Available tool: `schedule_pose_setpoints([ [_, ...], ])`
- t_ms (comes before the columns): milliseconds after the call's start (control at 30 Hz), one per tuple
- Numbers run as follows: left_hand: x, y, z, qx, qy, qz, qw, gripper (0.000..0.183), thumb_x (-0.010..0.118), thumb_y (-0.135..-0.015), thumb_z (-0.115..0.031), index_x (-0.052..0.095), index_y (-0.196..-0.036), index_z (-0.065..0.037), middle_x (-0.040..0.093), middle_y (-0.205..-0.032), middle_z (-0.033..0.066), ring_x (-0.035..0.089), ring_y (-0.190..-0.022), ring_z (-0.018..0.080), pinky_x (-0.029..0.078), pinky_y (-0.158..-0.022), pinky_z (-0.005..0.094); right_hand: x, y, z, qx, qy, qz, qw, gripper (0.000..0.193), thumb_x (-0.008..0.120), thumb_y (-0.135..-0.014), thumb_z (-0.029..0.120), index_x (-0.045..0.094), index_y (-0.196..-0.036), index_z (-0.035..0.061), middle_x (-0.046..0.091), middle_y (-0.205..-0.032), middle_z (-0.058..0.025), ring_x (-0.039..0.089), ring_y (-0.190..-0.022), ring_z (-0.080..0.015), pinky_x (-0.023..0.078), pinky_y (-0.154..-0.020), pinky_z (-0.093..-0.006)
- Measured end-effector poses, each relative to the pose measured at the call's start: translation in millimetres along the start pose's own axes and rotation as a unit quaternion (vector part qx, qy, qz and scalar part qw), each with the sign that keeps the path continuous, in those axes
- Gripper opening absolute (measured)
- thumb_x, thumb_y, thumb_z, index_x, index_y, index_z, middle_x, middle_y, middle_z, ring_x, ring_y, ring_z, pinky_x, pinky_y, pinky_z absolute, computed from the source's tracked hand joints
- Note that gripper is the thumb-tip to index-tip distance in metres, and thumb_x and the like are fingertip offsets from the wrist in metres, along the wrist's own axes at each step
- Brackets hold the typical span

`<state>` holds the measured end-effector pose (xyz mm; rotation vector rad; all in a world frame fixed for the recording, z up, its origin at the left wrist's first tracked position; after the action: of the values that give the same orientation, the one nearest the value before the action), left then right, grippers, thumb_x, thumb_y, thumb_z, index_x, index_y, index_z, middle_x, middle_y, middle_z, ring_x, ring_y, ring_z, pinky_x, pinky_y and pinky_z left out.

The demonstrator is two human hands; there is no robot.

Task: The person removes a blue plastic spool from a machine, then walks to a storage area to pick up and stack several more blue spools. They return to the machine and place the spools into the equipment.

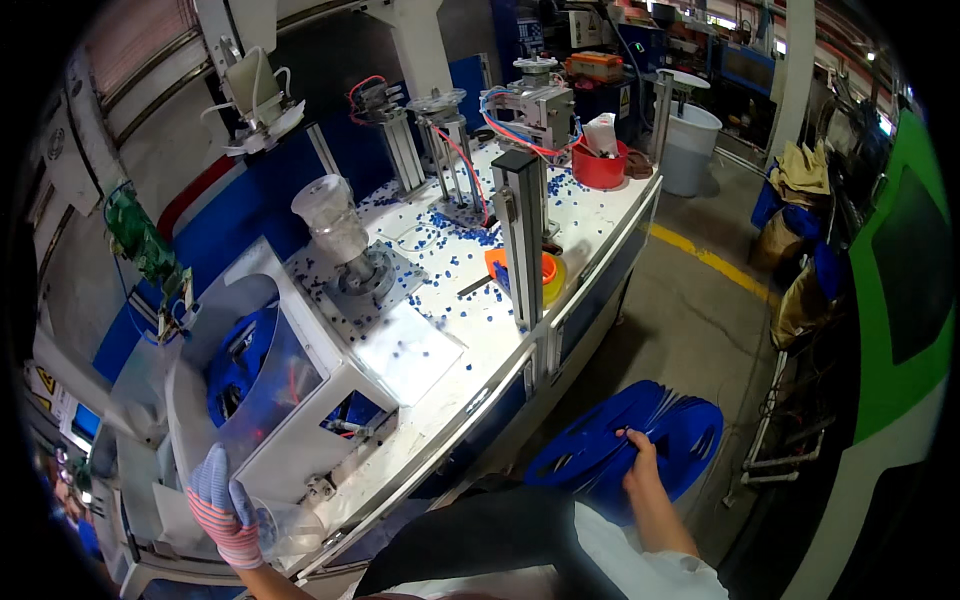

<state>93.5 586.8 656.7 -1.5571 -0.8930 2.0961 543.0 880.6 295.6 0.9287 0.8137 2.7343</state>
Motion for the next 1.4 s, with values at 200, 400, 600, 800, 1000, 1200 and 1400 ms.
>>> schedule_pose_setpoints([
  [200,-1.9,3.9,2.7,-0.001,0.014,-0.009,1.000,0.037,0.050,-0.088,-0.014,0.054,-0.123,-0.003,0.060,-0.116,0.0176,0.059,-0.098,0.0363,0.044,-0.087,0.0463,8.0,8.8,-0.9,0.010,0.023,-0.002,1.000,0.017,0.061,-0.075,0.024,0.065,-0.080,0.0077,0.065,-0.086,-0.0095,0.058,-0.086,-0.0278,0.047,-0.088,-0.0470],
  [400,-5.7,10.9,3.7,-0.014,-0.006,-0.003,1.000,0.037,0.051,-0.087,-0.013,0.055,-0.122,-0.005,0.060,-0.116,0.0165,0.058,-0.099,0.0352,0.045,-0.086,0.0457,4.2,6.7,-7.3,0.029,0.040,-0.018,0.999,0.018,0.061,-0.075,0.025,0.065,-0.079,0.0078,0.065,-0.087,-0.0092,0.057,-0.088,-0.0285,0.045,-0.090,-0.0474],
  [600,-8.8,9.6,-3.3,-0.015,-0.012,0.004,1.000,0.038,0.052,-0.084,-0.013,0.055,-0.121,-0.004,0.060,-0.115,0.0161,0.058,-0.097,0.0349,0.045,-0.085,0.0458,-7.1,-4.0,-8.4,0.016,0.022,0.021,0.999,0.020,0.061,-0.076,0.024,0.065,-0.081,0.0051,0.065,-0.093,-0.0151,0.056,-0.096,-0.0340,0.039,-0.098,-0.0551],
  [800,-12.1,9.7,-13.3,0.001,-0.011,-0.004,1.000,0.042,0.053,-0.079,-0.009,0.055,-0.120,-0.004,0.060,-0.114,0.0162,0.059,-0.095,0.0350,0.046,-0.084,0.0457,11.1,10.5,1.1,0.029,0.055,-0.002,0.998,0.019,0.062,-0.074,0.026,0.065,-0.079,0.0079,0.065,-0.086,-0.0095,0.058,-0.085,-0.0283,0.046,-0.088,-0.0474],
  [1000,-26.8,5.3,-21.3,-0.016,-0.017,-0.004,1.000,0.041,0.057,-0.074,-0.007,0.059,-0.115,-0.004,0.062,-0.112,0.0146,0.059,-0.096,0.0332,0.047,-0.082,0.0434,-6.5,-12.1,-10.5,0.005,0.027,0.008,1.000,0.017,0.060,-0.077,0.024,0.064,-0.080,0.0082,0.065,-0.085,-0.0077,0.058,-0.085,-0.0278,0.046,-0.089,-0.0481],
  [1200,-31.7,8.0,-19.1,-0.022,0.001,-0.028,0.999,0.036,0.057,-0.077,-0.007,0.061,-0.112,-0.005,0.065,-0.108,0.0126,0.062,-0.093,0.0326,0.048,-0.082,0.0409,-7.6,-8.7,-7.2,0.047,0.010,0.039,0.998,0.015,0.058,-0.080,0.024,0.061,-0.084,0.0097,0.063,-0.090,-0.0064,0.056,-0.092,-0.0274,0.044,-0.092,-0.0464],
  [1400,-46.6,21.8,-17.6,-0.048,-0.002,-0.024,0.999,0.033,0.055,-0.081,-0.012,0.061,-0.113,-0.003,0.065,-0.111,0.0137,0.062,-0.091,0.0323,0.047,-0.080,0.0423,1.0,-6.2,-8.8,0.073,0.019,0.075,0.994,0.014,0.058,-0.080,0.020,0.059,-0.091,0.0114,0.064,-0.090,-0.0050,0.058,-0.094,-0.0251,0.045,-0.093,-0.0453],
])
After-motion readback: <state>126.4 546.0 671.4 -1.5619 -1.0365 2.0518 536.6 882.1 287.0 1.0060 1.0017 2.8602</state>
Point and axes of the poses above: each hand's wrist, its own y-axis away from the middle knuckle, its own x-axis out of the palm, z = x × y, the point moved 7 cm from there along -y, towards the middle knuckle
